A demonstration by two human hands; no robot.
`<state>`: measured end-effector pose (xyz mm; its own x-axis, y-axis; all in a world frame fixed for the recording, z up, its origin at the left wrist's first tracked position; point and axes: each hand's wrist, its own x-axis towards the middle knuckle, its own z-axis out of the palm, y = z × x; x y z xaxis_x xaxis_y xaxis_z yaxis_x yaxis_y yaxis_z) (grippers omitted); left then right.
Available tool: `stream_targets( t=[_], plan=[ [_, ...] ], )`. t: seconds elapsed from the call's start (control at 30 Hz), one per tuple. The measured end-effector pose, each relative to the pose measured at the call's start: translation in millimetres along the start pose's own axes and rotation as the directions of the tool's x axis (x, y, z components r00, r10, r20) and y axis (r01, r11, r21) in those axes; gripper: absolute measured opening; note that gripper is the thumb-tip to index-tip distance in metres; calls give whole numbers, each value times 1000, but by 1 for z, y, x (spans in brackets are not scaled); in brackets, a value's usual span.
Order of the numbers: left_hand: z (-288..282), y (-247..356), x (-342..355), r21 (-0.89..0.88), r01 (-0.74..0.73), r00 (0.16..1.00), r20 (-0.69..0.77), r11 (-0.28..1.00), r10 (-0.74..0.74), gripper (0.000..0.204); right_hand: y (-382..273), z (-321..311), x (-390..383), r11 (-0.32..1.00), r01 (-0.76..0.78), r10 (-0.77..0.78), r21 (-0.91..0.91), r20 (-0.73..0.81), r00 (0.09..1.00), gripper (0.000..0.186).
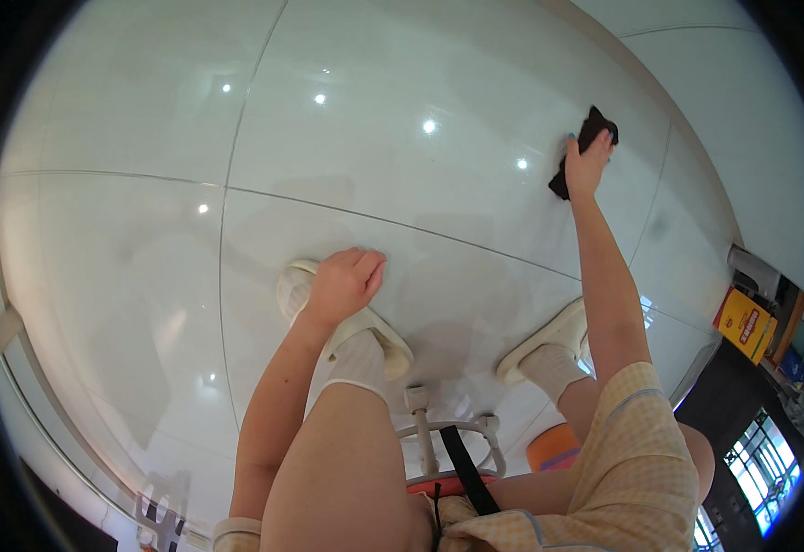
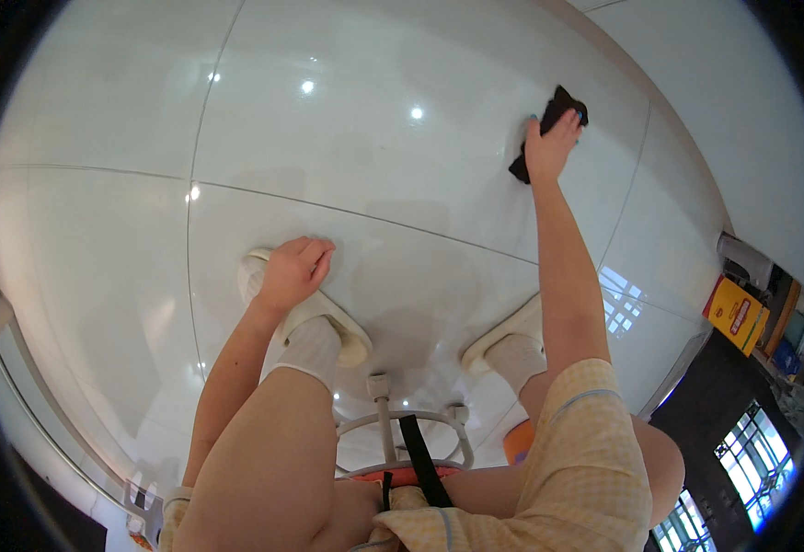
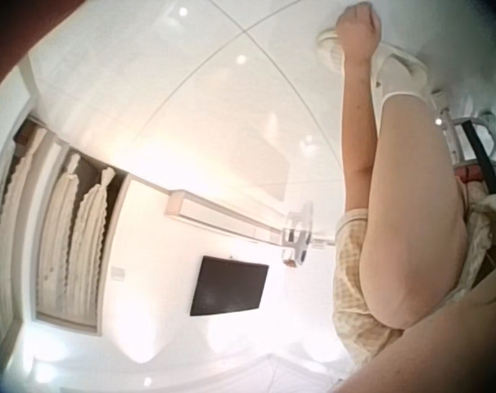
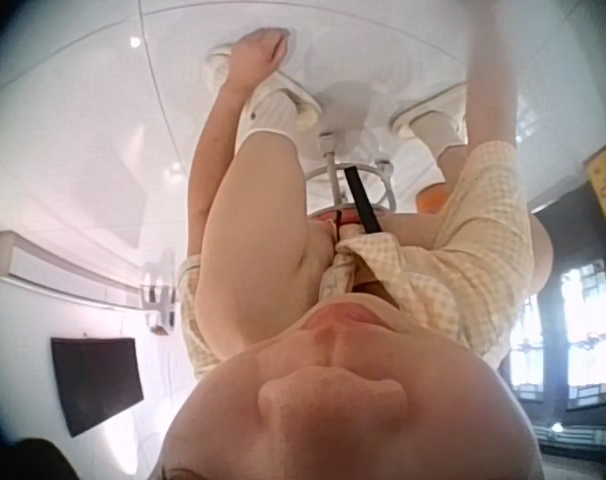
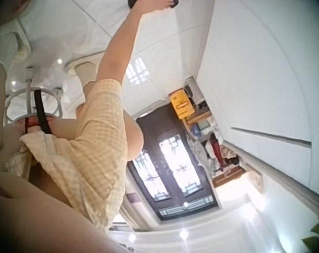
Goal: The person wipes a spot on the floor by hand with a cloth, puts the cloth in a bin, walks outside to a sink to rinse the cloth, and then returns to wipe the floor again.
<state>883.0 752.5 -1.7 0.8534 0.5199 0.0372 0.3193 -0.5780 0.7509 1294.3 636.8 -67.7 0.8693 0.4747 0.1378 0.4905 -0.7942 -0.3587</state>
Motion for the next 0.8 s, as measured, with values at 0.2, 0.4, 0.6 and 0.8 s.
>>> stream_targets(
  t=[0.2,0.4,0.6,0.8],
  plan=[
    [-5,1,0,0,11,1000,3,1000,-11,10,-156,49,-32,812,538,-572,225,128,810,60],
    [-10,-1,-5,6,-32,998,-54,999,32,10,-223,32,-152,291,856,-956,428,153,249,46],
    [-16,2,-7,48,-121,984,-129,992,126,12,-195,0,-159,563,526,-822,638,369,433,48],
    [-24,3,-9,38,-133,982,-132,990,137,10,-156,26,-26,886,270,-337,377,124,933,56]
  ],
)
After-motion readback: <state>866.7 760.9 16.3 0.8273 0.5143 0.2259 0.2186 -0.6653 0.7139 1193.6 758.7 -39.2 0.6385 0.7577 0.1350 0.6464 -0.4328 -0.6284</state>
